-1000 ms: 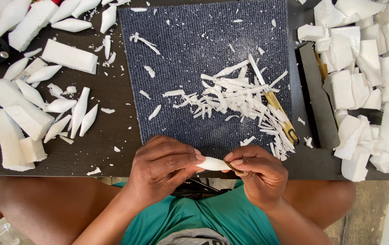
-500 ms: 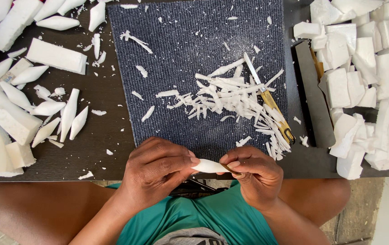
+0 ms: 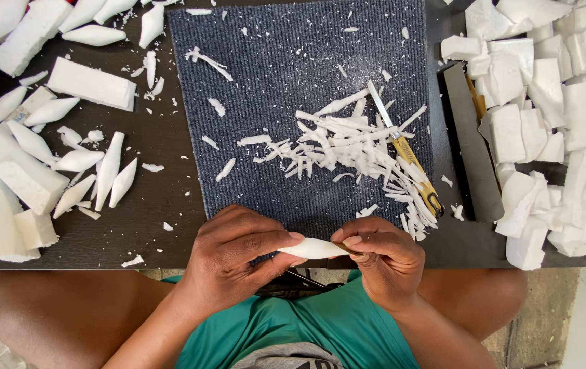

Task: The person shapes white plastic pieces into tapered forms using a utility knife on a sanding mat. They repeatedly shave the plastic, rotate the piece, and inspect the shape, accumulating shavings on the mat.

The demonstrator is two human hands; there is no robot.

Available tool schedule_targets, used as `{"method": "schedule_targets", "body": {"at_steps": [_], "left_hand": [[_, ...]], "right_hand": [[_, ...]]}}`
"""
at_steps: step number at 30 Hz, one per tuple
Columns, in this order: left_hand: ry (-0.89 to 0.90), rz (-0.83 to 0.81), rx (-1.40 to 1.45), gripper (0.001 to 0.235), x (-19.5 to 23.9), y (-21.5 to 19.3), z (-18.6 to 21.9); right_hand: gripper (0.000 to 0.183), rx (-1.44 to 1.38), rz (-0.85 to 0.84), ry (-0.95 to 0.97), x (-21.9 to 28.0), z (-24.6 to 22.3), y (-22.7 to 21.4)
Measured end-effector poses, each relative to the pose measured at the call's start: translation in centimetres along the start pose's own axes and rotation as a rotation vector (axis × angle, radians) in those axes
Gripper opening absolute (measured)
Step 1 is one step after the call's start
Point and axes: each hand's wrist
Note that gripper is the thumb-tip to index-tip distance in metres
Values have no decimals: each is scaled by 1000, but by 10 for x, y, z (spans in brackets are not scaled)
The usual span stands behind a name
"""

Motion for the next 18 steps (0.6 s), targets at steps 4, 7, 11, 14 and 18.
{"method": "schedule_targets", "body": {"at_steps": [4,7,11,14,18], "left_hand": [[5,8,0,25,2,0,-1],[-6,5,2,26,3,0,-1],[1,10,6,27,3,1,-2],[2,1,4,28,4,0,-2],[20,-25,-13,28,2,-2,-1]], "right_hand": [[5,-4,-1,-11,1,2,0],[4,-19,11,3,2,3,0],[7,-2,8,-11,2,3,0],[7,-10,12,2,1,2,1],[12,-5,4,12,0,1,1]]}}
Point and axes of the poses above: each hand's wrist, its own x-axis away from the middle knuckle, its own y-axis out of the palm, z = x × y, and after that the axes turned 1 degree about -z, right-handed
